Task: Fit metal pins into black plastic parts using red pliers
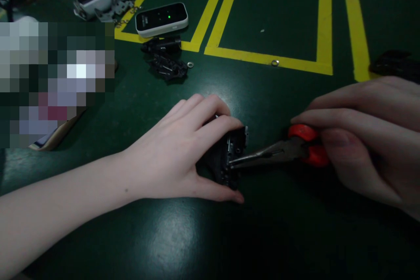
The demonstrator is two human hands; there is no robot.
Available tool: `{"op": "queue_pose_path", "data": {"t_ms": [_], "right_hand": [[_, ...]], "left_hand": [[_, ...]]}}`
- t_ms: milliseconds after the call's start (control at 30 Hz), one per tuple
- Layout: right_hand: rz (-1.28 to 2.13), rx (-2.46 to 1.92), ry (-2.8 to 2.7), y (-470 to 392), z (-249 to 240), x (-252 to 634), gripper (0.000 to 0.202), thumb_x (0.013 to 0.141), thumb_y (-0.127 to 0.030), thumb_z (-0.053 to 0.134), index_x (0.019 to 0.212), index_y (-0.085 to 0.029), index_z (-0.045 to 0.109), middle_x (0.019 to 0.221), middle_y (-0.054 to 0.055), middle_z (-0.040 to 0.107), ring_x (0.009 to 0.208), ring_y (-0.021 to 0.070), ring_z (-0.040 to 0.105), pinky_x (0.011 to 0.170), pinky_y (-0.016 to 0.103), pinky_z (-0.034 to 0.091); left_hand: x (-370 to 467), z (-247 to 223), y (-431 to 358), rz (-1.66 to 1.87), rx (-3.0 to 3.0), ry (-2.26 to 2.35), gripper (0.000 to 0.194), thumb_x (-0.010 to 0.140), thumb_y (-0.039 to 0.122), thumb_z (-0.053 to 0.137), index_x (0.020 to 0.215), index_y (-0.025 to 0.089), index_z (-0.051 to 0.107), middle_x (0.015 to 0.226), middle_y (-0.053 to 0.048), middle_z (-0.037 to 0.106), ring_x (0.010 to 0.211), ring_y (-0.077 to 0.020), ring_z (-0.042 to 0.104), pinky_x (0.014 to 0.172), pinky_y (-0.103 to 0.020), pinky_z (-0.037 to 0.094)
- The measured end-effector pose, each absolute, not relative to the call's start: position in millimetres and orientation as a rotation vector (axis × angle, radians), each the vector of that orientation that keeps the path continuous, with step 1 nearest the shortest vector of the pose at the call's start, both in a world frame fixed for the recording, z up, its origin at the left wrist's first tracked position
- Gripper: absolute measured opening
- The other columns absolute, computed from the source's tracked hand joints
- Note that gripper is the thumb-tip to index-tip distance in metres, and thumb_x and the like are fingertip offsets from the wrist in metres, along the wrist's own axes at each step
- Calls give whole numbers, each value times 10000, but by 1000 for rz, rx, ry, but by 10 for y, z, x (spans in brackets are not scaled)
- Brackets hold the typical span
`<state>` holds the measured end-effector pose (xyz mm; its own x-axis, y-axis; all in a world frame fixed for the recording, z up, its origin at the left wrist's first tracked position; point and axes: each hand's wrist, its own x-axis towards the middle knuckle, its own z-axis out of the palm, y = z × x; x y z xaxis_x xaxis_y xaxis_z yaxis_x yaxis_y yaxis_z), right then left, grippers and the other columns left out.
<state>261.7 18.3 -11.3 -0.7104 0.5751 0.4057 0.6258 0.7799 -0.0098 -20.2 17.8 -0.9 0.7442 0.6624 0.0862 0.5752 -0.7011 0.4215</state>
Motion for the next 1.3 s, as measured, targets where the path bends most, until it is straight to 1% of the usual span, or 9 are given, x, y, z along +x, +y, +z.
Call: {"op": "queue_pose_path", "data": {"t_ms": [133, 233, 400, 600, 700, 867, 1000, 1167, 1300], "right_hand": [[-222, -845, -2593, 230, -147, 2658, 209, 969, -245, 409, 1061, -189, 588, 991, 109, 618, 821, 223, 569, 614, 394, 427], [-216, -835, -2593, 234, -164, 2671, 200, 960, -233, 415, 1042, -184, 591, 987, 103, 612, 818, 218, 569, 610, 381, 418], [-153, -840, -2588, 207, -149, 2651, 210, 969, -206, 375, 1015, -182, 579, 974, 100, 595, 813, 208, 566, 617, 373, 425], [-113, -871, -2548, 204, -127, 2659, 234, 983, -215, 349, 1020, -184, 578, 974, 91, 603, 826, 205, 573, 605, 367, 423], [-98, -890, -2552, 191, -96, 2635, 237, 996, -224, 342, 1019, -180, 574, 970, 92, 603, 821, 202, 570, 617, 370, 429], [-22, -1010, -2569, 143, -41, 2550, 261, 1022, -239, 320, 1020, -158, 568, 965, 105, 596, 846, 205, 565, 668, 372, 442], [-61, -1023, -2546, 115, -57, 2509, 283, 1031, -259, 313, 992, -153, 573, 976, 104, 604, 849, 205, 559, 679, 372, 435], [-162, -959, -2564, 129, -82, 2530, 259, 1019, -249, 328, 979, -171, 572, 923, 86, 621, 837, 229, 563, 659, 392, 433], [-195, -998, -2551, 131, -65, 2538, 307, 1034, -304, 278, 979, -185, 556, 935, 80, 619, 826, 230, 577, 650, 397, 435]], "left_hand": [[-205, -18, 183, 351, 2582, 951, 717, 755, 724, 662, 1237, 201, 567, 1192, -114, 580, 1045, -297, 539, 840, -423, 484], [-204, -22, 184, 361, 2569, 950, 718, 744, 720, 676, 1227, 199, 573, 1183, -107, 583, 1038, -294, 547, 841, -420, 488], [-205, -13, 175, 416, 2492, 943, 788, 715, 713, 711, 1296, 205, 551, 1187, -110, 572, 1065, -294, 551, 862, -421, 502], [-204, 20, 175, 476, 2355, 940, 725, 654, 647, 793, 1196, 204, 606, 1161, -84, 589, 1052, -272, 566, 840, -383, 519], [-204, 23, 186, 465, 2316, 884, 746, 670, 601, 811, 1240, 180, 582, 1165, -77, 625, 1047, -255, 586, 881, -372, 505], [-212, -3, 197, 521, 2300, 845, 799, 714, 611, 781, 1314, 137, 551, 1167, -89, 639, 1048, -246, 589, 886, -352, 492], [-218, -24, 198, 547, 2327, 827, 792, 741, 619, 754, 1314, 109, 561, 1159, -96, 636, 1040, -234, 586, 889, -337, 479], [-213, -37, 193, 556, 2356, 823, 780, 745, 623, 748, 1301, 109, 564, 1149, -96, 636, 1023, -232, 586, 882, -338, 472], [-211, -24, 190, 558, 2352, 820, 765, 745, 634, 743, 1269, 104, 568, 1133, -94, 632, 1012, -227, 584, 860, -330, 467]]}}
